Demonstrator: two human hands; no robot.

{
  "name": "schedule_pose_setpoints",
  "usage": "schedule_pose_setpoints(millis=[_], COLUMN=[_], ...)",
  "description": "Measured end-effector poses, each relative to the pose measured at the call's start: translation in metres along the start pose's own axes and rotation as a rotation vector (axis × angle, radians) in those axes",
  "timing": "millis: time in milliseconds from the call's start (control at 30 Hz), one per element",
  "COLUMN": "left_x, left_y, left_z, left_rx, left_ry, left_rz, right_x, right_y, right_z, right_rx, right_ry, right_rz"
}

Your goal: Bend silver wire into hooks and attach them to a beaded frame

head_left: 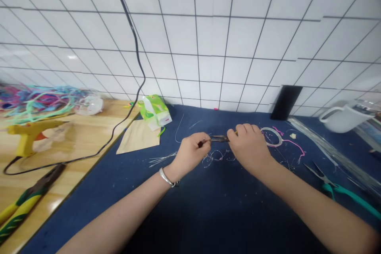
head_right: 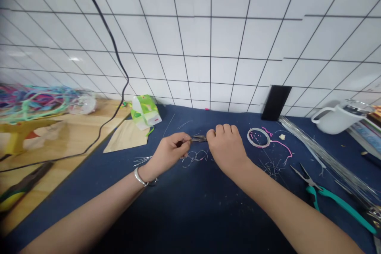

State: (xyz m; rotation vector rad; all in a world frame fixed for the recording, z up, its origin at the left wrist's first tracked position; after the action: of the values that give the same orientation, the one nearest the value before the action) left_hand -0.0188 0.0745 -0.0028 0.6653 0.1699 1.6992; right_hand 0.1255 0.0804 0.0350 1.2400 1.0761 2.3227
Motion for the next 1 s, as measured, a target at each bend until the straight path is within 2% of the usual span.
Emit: schedule_pose_setpoints(millis=[133, 233, 567, 800, 1000], left_x=[0.023, 0.029, 0.024, 0.022, 0.022], left_y=[0.010, 0.011, 0.000, -0.003, -0.004], left_z=[0.006, 0.004, -0.017, -0.017, -0.016], left_rx=[0.043, 0.056, 0.116, 0.168, 0.208], left_ry=[-0.058, -0.067, -0.066, -0.068, -0.122], left_rz=[0.123, 0.173, 0.177, 0.172, 0.182], right_x=[0.021, 0.025, 0.012, 0.009, 0.009], right_y=[0.000, -0.007, -0.033, -0.035, -0.035], right_z=[0.006, 0.007, 0.004, 0.003, 0.003], right_rx=[-0.043, -0.055, -0.030, 0.004, -0.001], right_ry=[-0.054, -0.091, -0.101, -0.094, -0.099], right_rz=[0.067, 0.088, 0.085, 0.054, 0.081])
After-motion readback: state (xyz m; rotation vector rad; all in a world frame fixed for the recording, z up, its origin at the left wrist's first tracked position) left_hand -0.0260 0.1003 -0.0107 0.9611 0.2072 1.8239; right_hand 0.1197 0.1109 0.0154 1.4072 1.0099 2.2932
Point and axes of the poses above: each hand's wrist, its own x-axis towards the middle knuckle, its own y-axis out of the back of the hand, z = x × y, the point moved 6 cm from there along x, towards the middle knuckle, and after that the axes turned 14 degrees about z, right-handed, at the moved point
